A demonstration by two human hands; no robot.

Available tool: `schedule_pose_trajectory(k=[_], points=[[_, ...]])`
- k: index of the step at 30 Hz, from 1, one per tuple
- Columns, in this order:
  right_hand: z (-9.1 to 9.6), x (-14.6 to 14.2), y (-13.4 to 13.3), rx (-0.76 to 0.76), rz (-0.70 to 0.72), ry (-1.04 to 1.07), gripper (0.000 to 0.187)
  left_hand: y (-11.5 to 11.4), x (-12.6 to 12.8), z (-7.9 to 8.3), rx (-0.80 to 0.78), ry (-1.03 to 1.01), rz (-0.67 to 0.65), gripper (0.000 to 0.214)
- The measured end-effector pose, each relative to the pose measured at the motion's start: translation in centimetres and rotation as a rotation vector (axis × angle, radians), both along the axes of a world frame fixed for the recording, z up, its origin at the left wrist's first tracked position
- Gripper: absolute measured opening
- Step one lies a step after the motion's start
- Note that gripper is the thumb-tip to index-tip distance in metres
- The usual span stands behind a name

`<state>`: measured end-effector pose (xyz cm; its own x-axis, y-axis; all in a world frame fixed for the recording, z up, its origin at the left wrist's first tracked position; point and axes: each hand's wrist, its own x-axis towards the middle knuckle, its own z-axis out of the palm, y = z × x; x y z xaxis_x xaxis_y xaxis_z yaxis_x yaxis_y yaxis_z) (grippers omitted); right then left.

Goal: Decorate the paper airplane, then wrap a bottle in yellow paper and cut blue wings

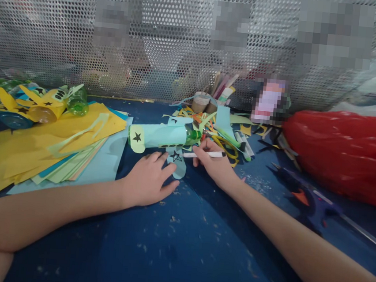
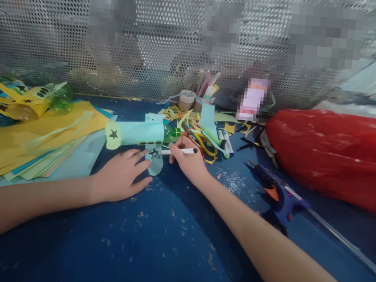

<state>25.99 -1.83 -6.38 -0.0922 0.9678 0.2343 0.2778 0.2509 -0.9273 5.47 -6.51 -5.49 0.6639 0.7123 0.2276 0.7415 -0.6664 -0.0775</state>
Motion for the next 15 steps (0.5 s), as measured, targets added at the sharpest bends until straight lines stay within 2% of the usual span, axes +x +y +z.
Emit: schedule_pose_trajectory(k=[15], points=[[-0.13, 0.03, 0.02, -0.023, -0.011, -0.026, 0.025, -0.02, -0.03, 0.05, -0.007, 0.0, -0.003, 0.043]])
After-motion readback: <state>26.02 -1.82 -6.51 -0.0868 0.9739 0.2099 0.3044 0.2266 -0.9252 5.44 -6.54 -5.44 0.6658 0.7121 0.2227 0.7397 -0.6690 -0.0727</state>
